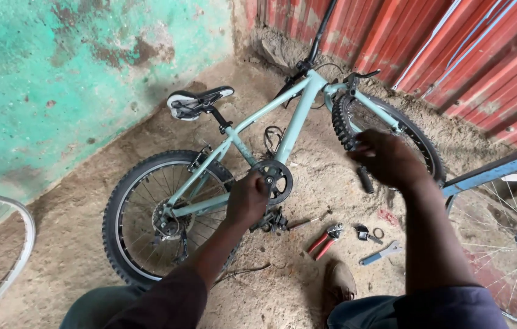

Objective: Repairing a bicycle shifter by threading and adjusting the shifter cable using pliers.

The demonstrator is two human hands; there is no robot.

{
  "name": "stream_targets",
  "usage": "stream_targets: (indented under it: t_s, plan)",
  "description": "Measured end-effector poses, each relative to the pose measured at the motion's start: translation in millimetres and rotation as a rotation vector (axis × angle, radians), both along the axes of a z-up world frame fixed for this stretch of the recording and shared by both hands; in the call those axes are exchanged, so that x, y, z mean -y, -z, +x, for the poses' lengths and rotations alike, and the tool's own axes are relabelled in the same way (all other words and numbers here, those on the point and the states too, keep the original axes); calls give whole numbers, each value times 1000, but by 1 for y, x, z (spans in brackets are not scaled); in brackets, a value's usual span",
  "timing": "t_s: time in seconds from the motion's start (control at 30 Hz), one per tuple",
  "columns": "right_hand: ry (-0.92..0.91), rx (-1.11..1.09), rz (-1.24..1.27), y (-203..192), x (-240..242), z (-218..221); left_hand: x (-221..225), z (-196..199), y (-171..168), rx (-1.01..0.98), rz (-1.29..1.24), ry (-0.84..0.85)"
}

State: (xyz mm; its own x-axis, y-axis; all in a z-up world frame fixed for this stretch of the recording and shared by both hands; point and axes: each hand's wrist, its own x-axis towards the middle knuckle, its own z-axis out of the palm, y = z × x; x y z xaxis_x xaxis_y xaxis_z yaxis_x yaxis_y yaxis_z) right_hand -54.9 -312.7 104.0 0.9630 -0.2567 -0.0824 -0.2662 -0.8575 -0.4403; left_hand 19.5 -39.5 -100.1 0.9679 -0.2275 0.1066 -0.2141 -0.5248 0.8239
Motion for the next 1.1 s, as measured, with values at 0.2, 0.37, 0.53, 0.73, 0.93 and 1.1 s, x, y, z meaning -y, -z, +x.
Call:
stream_targets:
  t_s: [0.2,0.37,0.53,0.73,0.93,1.1]
  plan:
    - [-279,-181,226,8,-35,8,-6,-37,-150,210,18,182]
    - [-387,-193,724,12,-58,3,-51,-19,-177,126,-602,16]
    - [-342,68,1030,40,-54,18,-103,-2,-202,15,-877,-181]
    - [-151,490,942,46,-18,37,-136,25,-179,33,-793,-270]
    - [413,505,1341,35,61,22,-244,55,-146,-65,-871,-419]
    - [413,401,501,89,107,23,-279,43,-162,-109,-820,-623]
